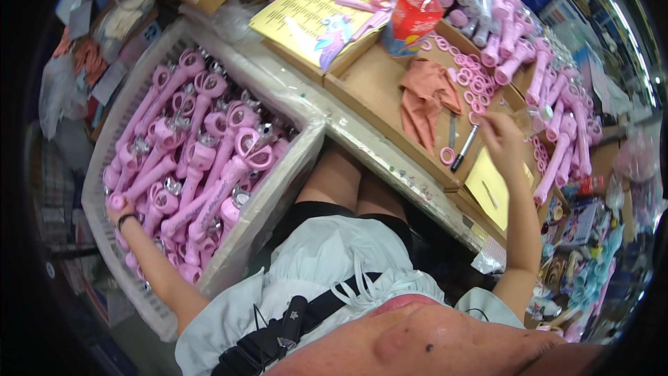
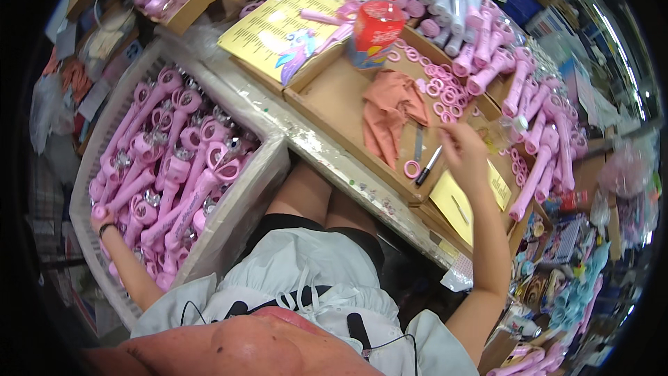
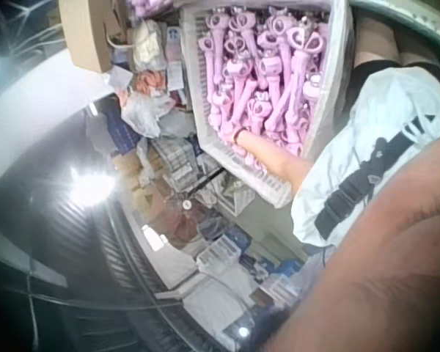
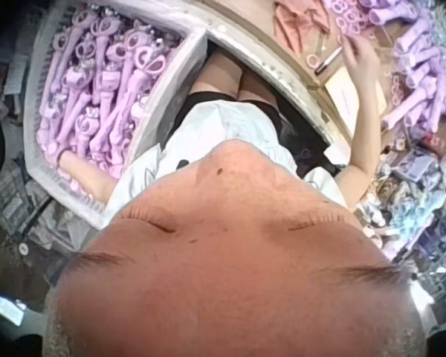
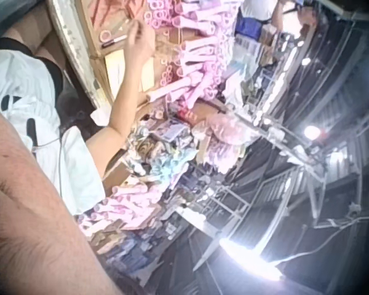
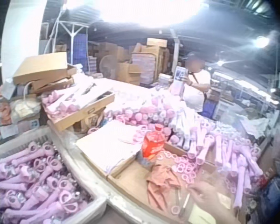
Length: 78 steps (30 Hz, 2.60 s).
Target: The person assembles pink light sticks by inserting a silver crown into the head, wiping the surface with a cloth, and inserting a small metal pin into the base. They repeat this sequence for multiple units, handling each one individually.
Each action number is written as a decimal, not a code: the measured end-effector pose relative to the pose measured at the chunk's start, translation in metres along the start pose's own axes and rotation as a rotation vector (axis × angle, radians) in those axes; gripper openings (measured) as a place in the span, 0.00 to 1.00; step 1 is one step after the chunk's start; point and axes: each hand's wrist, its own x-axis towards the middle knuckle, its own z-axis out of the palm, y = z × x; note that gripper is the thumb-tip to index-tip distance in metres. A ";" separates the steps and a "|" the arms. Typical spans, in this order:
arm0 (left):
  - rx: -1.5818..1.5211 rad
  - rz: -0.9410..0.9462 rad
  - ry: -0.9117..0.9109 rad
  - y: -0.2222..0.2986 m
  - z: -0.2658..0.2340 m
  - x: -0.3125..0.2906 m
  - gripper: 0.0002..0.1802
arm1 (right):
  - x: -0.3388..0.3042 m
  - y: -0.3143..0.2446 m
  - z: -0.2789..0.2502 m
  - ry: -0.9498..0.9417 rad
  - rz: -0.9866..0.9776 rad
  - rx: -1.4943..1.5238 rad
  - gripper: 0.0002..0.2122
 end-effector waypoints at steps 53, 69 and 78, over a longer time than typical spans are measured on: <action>-0.191 -1.230 -1.390 -0.132 0.169 -0.601 0.23 | -0.020 -0.081 0.068 0.172 0.171 1.924 0.24; -0.297 -0.186 -1.616 -0.102 0.245 -0.546 0.41 | -0.132 -0.078 0.130 -0.401 0.194 0.518 0.28; -0.239 -0.308 -1.611 -0.104 0.197 -0.593 0.36 | -0.073 -0.114 0.109 -0.060 -0.166 0.141 0.22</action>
